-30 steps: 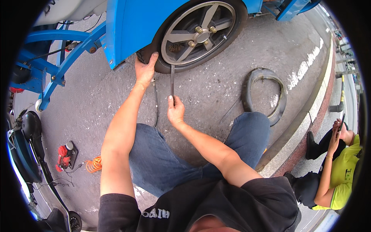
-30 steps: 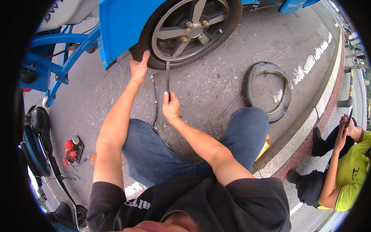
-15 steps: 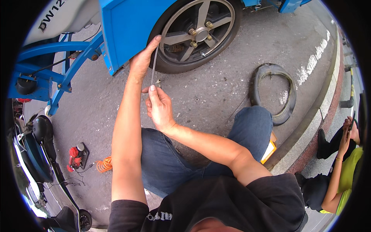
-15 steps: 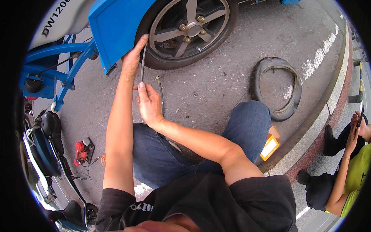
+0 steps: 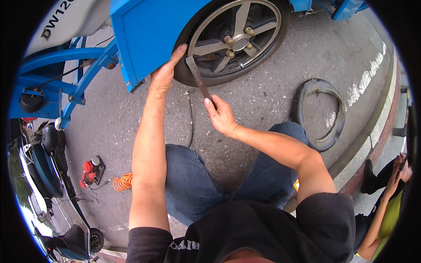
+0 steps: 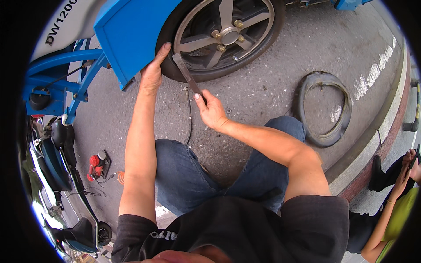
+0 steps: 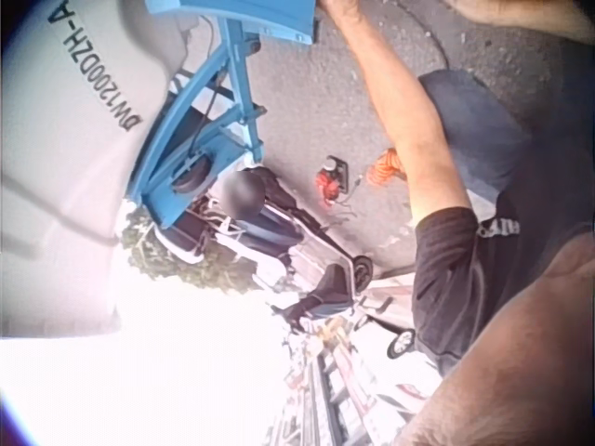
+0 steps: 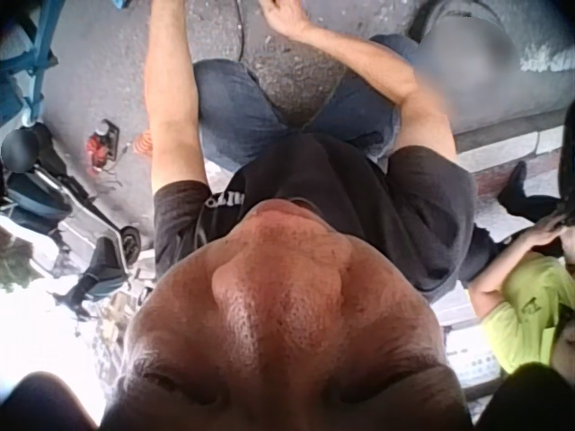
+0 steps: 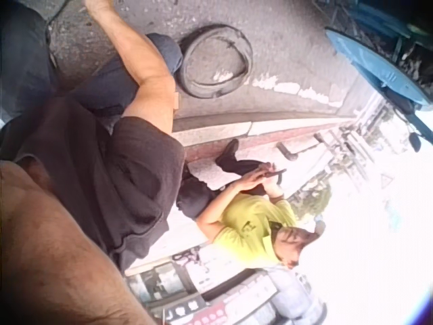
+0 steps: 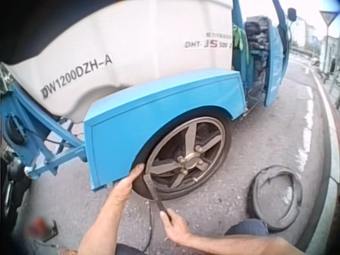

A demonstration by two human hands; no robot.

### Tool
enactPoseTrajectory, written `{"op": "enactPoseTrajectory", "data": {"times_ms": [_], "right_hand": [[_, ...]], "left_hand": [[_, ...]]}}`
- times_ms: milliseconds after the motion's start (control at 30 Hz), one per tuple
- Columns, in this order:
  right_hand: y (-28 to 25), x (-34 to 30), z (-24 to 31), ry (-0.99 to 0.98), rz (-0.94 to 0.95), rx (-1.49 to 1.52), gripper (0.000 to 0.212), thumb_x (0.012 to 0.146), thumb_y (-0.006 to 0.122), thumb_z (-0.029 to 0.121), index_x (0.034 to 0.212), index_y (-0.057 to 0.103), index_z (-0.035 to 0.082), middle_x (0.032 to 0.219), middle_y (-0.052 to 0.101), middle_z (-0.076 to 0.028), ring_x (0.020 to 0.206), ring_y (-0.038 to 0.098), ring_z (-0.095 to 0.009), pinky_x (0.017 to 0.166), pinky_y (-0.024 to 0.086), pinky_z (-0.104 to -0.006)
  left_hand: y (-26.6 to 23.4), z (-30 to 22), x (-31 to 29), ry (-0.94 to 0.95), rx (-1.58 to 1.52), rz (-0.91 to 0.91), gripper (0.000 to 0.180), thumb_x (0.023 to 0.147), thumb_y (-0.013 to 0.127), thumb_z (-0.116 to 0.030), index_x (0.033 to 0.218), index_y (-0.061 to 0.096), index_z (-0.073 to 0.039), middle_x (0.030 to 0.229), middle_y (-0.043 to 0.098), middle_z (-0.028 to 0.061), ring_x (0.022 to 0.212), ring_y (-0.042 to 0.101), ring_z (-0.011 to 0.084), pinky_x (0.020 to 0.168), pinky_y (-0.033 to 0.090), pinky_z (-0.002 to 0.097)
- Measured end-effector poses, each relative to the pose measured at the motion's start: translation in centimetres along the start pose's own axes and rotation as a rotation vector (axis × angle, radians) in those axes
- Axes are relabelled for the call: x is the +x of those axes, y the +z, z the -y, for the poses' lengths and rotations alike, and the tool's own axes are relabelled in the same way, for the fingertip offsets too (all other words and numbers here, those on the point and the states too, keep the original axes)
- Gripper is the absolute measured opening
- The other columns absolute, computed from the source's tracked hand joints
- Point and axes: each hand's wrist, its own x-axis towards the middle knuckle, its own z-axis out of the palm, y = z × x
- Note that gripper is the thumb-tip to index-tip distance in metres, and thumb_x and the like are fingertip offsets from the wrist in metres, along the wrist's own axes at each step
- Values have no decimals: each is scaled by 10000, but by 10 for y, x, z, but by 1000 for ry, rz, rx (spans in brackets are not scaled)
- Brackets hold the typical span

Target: The person kneels beside a wheel mounted on a blue tire machine and installs a new inner tube into the tire. They use a metal pry bar to lever the tire bead over the rim and then connect an air hose to inflate the tire.

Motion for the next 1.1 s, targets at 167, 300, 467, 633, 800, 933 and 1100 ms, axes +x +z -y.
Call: {"op": "enactPoseTrajectory", "data": {"times_ms": [167,300,467,633,800,933,1100], "right_hand": [[-155,22,46,-303,-43,-760,270,1019,625,326,1097,692,76,945,671,-173,853,668,-406,764,538,-476],[-201,74,84,-565,95,-1165,284,1016,612,348,1059,713,85,909,675,-154,847,673,-397,763,548,-484],[-184,105,126,-637,294,-1295,322,1031,576,357,1046,703,62,961,713,-162,906,683,-399,800,534,-503],[-161,101,148,-434,462,-1296,305,1056,532,315,1088,686,54,1022,713,-200,992,668,-408,871,525,-505],[-168,83,158,62,760,-856,375,1097,486,281,1223,654,-29,799,589,-56,753,569,-173,715,491,-358],[-153,43,128,435,608,-219,401,1107,488,270,1335,637,-25,763,486,30,629,425,-91,584,404,-279],[-91,-26,51,229,220,48,383,1096,543,282,1358,642,20,709,400,89,597,354,-34,522,297,-231]], "left_hand": [[-2,-1,-1,-3,-9,26,621,811,902,-134,1346,613,-11,1324,646,104,1194,608,238,1059,476,366],[-1,-2,0,-19,12,22,630,814,902,-150,1354,609,-11,1322,651,113,1195,612,245,1065,480,374],[-2,-2,0,1,2,38,628,816,902,-166,1350,610,-10,1322,652,117,1197,613,249,1064,482,377],[-3,-5,1,-15,35,54,610,823,894,-160,1344,616,-8,1323,651,116,1193,614,247,1058,484,375],[1,-2,-1,66,-5,12,434,844,885,-207,1185,711,-3,1147,724,87,1041,676,193,942,541,333],[-2,2,-1,26,27,8,554,814,900,-161,1283,652,-2,1258,677,109,1139,635,227,1017,501,353],[-8,7,0,-25,39,16,638,798,909,-138,1344,612,5,1325,648,128,1189,621,253,1057,488,367]]}}
